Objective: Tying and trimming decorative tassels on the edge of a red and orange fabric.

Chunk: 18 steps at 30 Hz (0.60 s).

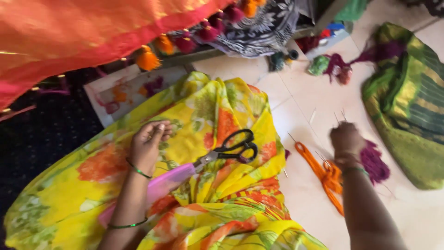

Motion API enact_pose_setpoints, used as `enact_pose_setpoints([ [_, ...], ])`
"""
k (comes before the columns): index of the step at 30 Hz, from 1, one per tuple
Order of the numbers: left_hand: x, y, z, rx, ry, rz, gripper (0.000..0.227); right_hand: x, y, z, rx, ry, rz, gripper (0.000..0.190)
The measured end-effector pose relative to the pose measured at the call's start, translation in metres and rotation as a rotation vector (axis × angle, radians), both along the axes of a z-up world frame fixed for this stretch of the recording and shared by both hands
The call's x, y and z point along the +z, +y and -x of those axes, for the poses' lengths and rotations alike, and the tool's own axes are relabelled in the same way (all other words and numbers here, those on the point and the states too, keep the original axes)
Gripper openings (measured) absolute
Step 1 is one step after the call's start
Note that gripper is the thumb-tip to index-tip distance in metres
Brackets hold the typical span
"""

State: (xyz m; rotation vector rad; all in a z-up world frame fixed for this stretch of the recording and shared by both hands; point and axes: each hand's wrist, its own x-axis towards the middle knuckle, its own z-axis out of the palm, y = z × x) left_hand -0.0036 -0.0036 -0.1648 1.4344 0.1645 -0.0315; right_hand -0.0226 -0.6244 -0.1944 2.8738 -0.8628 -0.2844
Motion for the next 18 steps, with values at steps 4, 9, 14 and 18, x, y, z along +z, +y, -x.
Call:
enact_pose_setpoints([
  [4,0.002,-0.006,-0.008,-0.035,-0.029,-0.027,0.023,0.106,0.040,0.011,0.217,-0.738,0.002,0.012],
  [9,0.101,-0.064,-0.008,-0.195,-0.251,-0.081,0.023,0.219,0.172,0.022,0.658,-0.941,-0.350,0.006],
  [14,0.208,-0.104,0.014,-0.379,-0.775,-0.297,0.025,0.298,0.315,0.021,1.192,-0.890,-0.694,0.019],
  [18,0.222,-0.084,0.020,-0.381,-0.808,-0.302,0.021,0.303,0.347,0.019,1.221,-0.998,-0.789,0.023],
])
